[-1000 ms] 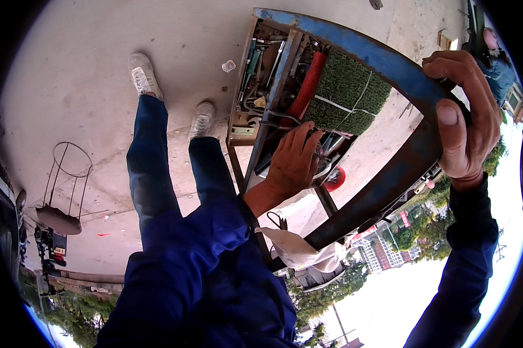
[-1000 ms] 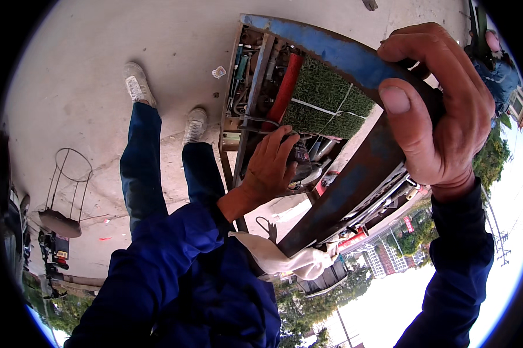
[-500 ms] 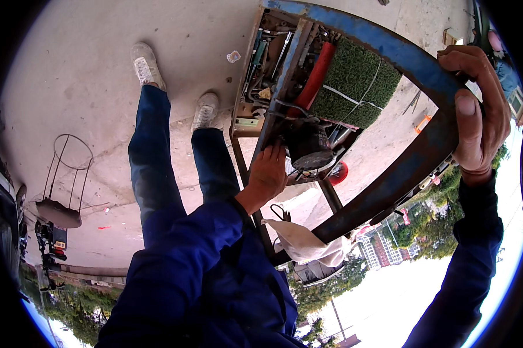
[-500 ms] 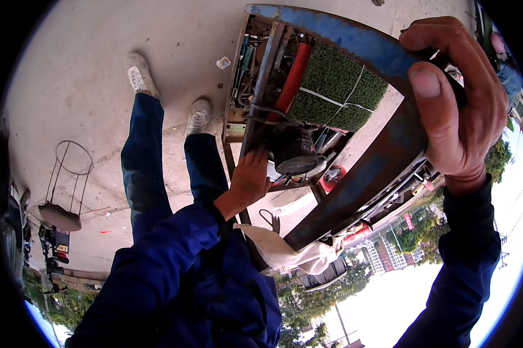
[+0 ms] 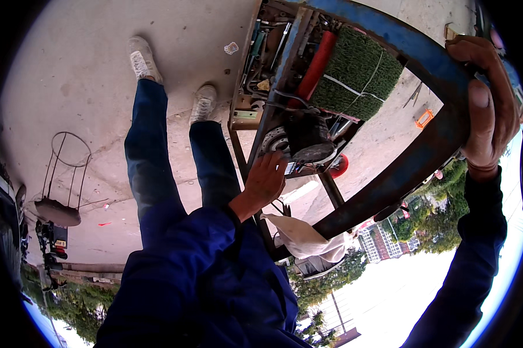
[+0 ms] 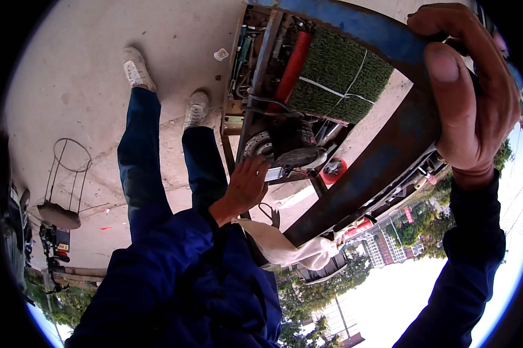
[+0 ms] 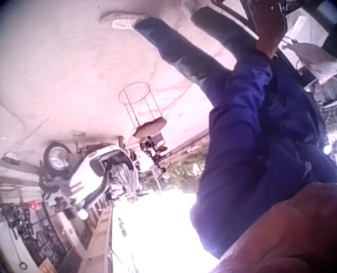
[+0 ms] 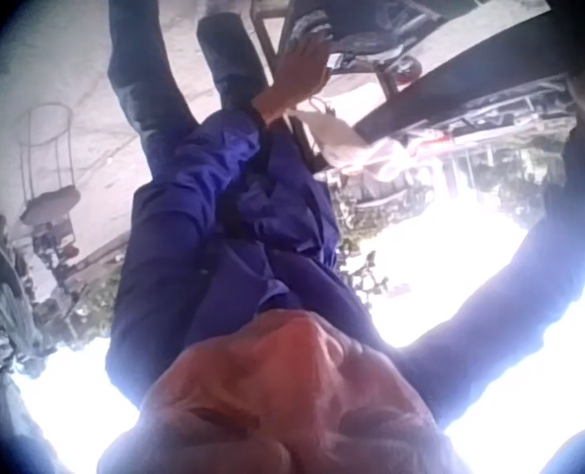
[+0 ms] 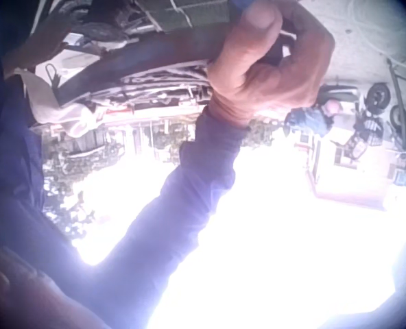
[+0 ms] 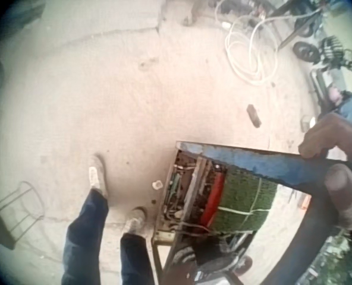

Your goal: The person retrieves a screwdriver and a bolt from a tool cart and walks to a parked electric scooter. They use the screwdriver to tighten a bolt on the front fork of the scooter, securing the front basket assembly.

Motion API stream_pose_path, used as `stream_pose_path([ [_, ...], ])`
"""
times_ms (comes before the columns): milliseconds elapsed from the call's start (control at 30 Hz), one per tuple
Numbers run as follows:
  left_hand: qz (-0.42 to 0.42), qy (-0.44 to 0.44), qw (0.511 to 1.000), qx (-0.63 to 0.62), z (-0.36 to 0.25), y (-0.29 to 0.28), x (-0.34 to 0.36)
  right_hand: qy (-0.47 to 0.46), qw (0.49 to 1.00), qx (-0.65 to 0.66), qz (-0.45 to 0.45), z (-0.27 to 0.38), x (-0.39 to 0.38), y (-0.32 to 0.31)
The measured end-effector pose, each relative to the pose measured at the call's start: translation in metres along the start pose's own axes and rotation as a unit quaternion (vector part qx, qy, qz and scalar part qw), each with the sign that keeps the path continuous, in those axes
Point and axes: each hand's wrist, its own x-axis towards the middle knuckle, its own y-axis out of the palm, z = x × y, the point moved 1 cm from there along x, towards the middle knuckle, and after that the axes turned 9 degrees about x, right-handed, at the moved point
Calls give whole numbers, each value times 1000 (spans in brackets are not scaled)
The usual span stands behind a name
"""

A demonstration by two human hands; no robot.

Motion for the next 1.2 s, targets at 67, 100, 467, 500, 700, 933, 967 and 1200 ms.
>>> stream_pose_path([
  [67,-61,29,997,-38,-11,-18,25,-8,1000,8,-6,0,0,1],
  [100,-88,44,994,-56,-18,-26,40,-13,1000,13,-7,-1,1,1],
  [467,-69,28,997,-29,-28,-15,93,0,1000,17,-7,4,5,1],
  [500,-60,35,997,-23,-27,-13,85,8,1000,20,-7,5,4,2],
  [700,-43,6,999,-26,-19,-14,43,32,999,22,-31,13,7,5],
  [933,127,-221,963,-82,-9,-36,18,21,1000,8,-2,2,0,-2],
  [967,113,-230,964,-74,-9,-34,15,19,1000,9,-4,1,-1,-3],
  [1200,125,-205,968,-73,-5,-27,3,10,1000,5,-4,2,1,-1],
])
